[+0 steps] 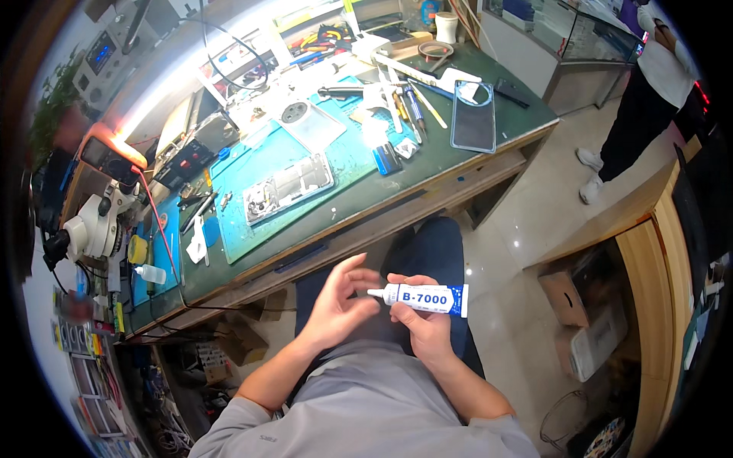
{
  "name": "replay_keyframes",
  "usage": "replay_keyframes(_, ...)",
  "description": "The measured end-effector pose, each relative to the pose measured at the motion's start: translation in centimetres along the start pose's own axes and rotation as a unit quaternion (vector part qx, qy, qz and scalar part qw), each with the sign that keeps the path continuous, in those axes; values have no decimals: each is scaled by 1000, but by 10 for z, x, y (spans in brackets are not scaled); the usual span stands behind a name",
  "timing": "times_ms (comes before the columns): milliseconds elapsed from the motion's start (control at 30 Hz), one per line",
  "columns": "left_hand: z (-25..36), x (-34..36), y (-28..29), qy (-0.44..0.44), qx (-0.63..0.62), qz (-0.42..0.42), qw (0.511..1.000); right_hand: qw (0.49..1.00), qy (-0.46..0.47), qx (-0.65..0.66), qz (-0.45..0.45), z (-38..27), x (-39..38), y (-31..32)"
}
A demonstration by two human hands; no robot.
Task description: The person applies adhesive to the internal frame of a disassembled white smartphone, then aligns and presses the back cover into place. They secure the device with rubber bands and hand it to another person.
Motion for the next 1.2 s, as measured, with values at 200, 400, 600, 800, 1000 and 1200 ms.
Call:
replay_keyframes(200,5,5,0,21,70,11,997,999,23,2,-45,-4,2,-2)
replay_keyframes(400,20,-12,8,224,47,-62,972,992,47,-80,-89,-1,-2,-8)
replay_keyframes(600,44,-28,4,-167,259,49,950,998,33,-3,-61,-6,-4,-20)
replay_keyframes(800,71,-56,33,-360,420,136,822,988,-62,83,-118,-5,-2,-58)
replay_keyframes(1000,93,-86,62,-257,365,259,857,876,84,-279,-384,-12,38,-142)
replay_keyframes(1200,96,-105,110,-220,422,408,779,646,106,-518,-551,-18,76,-200)
Point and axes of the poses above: each hand's wrist, its own x-axis towards the middle knuckle, its own y-axis out of the back of the hand, z = x × y, the point moved 3 cm from there along x, towards the middle knuckle, and after that the axes turned 10 degrees about y, right-handed, at the moved point
